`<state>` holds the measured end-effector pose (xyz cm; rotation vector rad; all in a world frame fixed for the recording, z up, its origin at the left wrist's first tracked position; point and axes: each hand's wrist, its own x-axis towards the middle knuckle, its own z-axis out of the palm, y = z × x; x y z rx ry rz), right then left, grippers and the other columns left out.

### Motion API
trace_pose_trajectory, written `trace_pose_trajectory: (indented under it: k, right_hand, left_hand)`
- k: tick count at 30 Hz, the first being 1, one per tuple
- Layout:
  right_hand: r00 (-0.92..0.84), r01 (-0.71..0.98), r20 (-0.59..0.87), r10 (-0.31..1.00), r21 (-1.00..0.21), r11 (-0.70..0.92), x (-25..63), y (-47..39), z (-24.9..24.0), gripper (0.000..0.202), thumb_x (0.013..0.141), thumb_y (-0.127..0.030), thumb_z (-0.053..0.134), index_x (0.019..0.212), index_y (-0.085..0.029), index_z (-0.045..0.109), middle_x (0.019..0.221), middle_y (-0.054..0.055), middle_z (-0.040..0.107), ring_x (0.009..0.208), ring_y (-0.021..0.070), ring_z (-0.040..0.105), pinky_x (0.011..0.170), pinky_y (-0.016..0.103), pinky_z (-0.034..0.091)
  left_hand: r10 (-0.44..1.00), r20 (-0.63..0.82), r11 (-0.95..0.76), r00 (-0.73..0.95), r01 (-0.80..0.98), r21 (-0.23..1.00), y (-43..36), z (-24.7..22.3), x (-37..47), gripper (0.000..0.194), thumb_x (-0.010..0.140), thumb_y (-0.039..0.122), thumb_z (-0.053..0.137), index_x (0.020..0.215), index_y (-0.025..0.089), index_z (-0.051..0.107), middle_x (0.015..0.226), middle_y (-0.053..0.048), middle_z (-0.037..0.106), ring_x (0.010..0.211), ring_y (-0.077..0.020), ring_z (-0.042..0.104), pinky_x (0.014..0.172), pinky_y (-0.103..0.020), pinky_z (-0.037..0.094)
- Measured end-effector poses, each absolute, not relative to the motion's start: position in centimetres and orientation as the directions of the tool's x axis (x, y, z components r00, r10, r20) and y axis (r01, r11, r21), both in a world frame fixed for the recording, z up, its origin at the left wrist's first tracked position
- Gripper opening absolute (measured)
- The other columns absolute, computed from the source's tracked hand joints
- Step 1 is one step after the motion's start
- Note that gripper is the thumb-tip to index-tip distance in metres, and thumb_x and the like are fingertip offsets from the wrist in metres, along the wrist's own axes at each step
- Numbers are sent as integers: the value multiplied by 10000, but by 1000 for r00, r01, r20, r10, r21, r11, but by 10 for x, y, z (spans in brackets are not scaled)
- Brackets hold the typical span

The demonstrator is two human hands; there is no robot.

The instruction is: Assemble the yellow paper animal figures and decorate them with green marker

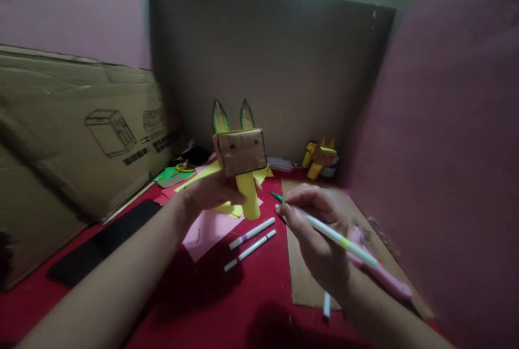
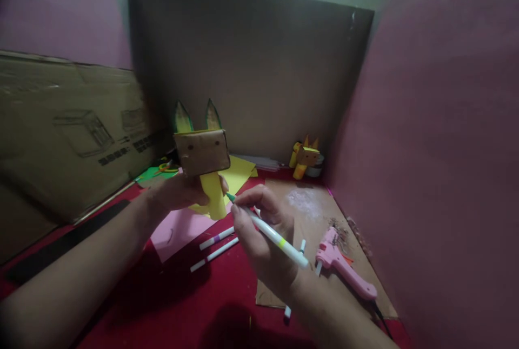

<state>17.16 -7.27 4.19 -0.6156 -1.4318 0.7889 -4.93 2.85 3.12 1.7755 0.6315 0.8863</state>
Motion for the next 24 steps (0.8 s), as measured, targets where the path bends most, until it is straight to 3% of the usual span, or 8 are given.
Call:
trace_pose_trajectory:
  k: [5, 8, 15, 20, 24]
  right_hand:
    - [-88, -70, 646, 758, -764, 642, 154, -78, 30, 94, 841, -206, 628, 909, -271, 624, 756, 1, 615, 637, 149, 575, 482, 260, 406]
    - [-102, -41, 640, 761, -767, 640, 150, -76, 24, 81, 850, -224, 626, 907, -281, 616, 786, 14, 634, 682, 169, 605, 471, 261, 410]
    - [-52, 9, 665, 745, -746, 666, 149, -73, 22, 84, 843, -197, 620, 882, -270, 605, 761, -15, 582, 571, 116, 523, 477, 257, 418]
    - [-57, 1, 651, 757, -758, 652, 150, -73, 21, 76, 849, -195, 621, 867, -265, 599, 682, -36, 550, 480, 88, 454, 436, 241, 381]
    - [-58, 14, 646, 761, -762, 647, 151, -73, 20, 48, 847, -217, 633, 856, -258, 612, 677, -30, 558, 497, 99, 477, 447, 247, 390]
  left_hand:
    - [741, 239, -255, 628, -66, 965, 11, 33, -50, 323, 595, 156, 844, 887, 158, 706, 793, -10, 716, 668, -130, 620, 614, -233, 521]
    - [724, 241, -233, 646, -100, 967, 6, 35, -48, 346, 566, 163, 876, 871, 151, 712, 813, -22, 735, 699, -148, 649, 615, -235, 531]
    - [698, 196, -124, 689, -153, 980, 0, 38, -40, 345, 571, 110, 888, 875, 157, 734, 853, -12, 768, 788, -177, 708, 748, -272, 586]
    - [713, 164, -65, 682, -168, 984, -3, 41, -37, 336, 554, 57, 874, 842, 173, 745, 807, 23, 770, 742, -143, 700, 707, -225, 580]
    - [704, 148, -51, 694, -159, 986, -2, 39, -37, 357, 552, 109, 887, 875, 169, 747, 839, -1, 772, 779, -177, 706, 721, -260, 579]
